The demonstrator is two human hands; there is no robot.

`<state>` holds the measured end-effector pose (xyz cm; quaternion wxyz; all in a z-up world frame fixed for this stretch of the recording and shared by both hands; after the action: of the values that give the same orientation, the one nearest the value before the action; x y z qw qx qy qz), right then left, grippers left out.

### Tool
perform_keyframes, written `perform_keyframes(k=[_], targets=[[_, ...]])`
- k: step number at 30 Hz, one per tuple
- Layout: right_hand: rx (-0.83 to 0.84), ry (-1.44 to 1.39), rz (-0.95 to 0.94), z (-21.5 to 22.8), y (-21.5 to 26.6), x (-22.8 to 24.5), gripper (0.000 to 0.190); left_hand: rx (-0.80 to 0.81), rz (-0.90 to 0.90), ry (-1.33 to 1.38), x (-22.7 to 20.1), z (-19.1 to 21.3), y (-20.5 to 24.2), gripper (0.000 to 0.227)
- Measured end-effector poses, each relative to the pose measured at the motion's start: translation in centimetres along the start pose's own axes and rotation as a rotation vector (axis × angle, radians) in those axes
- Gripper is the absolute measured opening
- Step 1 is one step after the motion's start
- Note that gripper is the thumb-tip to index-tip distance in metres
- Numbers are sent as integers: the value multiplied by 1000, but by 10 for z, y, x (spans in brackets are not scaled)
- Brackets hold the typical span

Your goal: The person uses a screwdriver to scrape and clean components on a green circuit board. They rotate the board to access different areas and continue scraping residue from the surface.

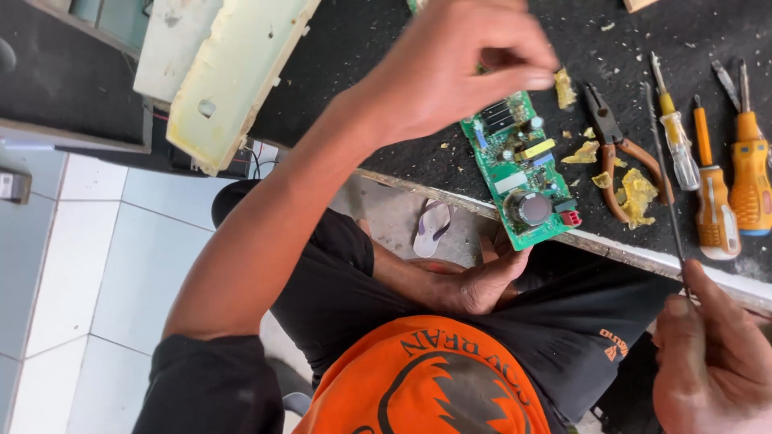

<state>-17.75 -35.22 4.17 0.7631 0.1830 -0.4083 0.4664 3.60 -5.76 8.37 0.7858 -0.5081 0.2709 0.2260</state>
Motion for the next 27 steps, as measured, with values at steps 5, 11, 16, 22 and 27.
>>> perform_keyframes(k=[5,11,16,22,27], targets=[[-17,30,-3,-3,3,24,33,-69,94,-157,-15,24,29,4],[8,-106,-15,-7,5,7,43,62,-40,-265,-24,10,49,11],[89,-198,224,-19,3,-3,34,212,-225,-584,-24,-3,46,23],[52,-18,437,-35,1,12,34,302,-280,-613,-11,-2,44,24],[38,-51,461,-36,-4,18,38,370,-252,-636,-2,-5,42,11]])
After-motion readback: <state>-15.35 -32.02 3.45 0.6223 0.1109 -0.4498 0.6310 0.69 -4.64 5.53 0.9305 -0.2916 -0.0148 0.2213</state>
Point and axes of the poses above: each hand's wrist, its own y-axis away from the middle knuckle, its own z-axis out of the back of the hand, x = y × z, the point moved 5 cm from there along -y, towards the middle knuckle, and after that the axes turned 13 degrees about -x, right-handed, at the moved point
